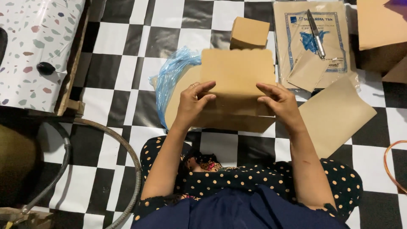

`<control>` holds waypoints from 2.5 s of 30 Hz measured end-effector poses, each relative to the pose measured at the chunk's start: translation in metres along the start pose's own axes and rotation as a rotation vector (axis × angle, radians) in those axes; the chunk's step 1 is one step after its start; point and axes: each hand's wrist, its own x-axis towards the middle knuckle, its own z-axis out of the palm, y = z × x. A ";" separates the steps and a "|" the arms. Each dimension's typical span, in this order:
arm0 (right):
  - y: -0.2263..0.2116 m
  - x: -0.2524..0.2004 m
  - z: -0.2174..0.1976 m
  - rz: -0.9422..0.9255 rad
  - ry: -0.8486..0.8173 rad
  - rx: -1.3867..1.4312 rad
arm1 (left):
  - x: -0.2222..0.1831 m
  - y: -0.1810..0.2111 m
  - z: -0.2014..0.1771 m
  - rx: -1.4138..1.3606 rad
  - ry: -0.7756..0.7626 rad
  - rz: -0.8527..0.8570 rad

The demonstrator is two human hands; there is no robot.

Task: Folding flat cardboard sheets into small rectangular boxes

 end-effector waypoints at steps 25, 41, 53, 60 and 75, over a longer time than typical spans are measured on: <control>0.018 -0.016 0.014 -0.684 0.351 -0.680 | -0.022 0.011 0.002 0.435 0.440 0.544; 0.013 0.016 -0.030 0.297 -0.195 0.236 | -0.024 0.021 -0.003 0.195 0.245 0.451; -0.025 0.025 -0.028 0.056 -0.005 0.375 | 0.031 0.046 -0.014 -0.458 -0.154 -0.518; -0.018 0.024 -0.009 -0.411 -0.103 -0.498 | 0.025 0.056 0.006 -0.604 -0.129 -0.498; -0.040 0.009 -0.010 -0.181 -0.234 -0.332 | 0.015 0.062 0.008 0.461 0.222 0.261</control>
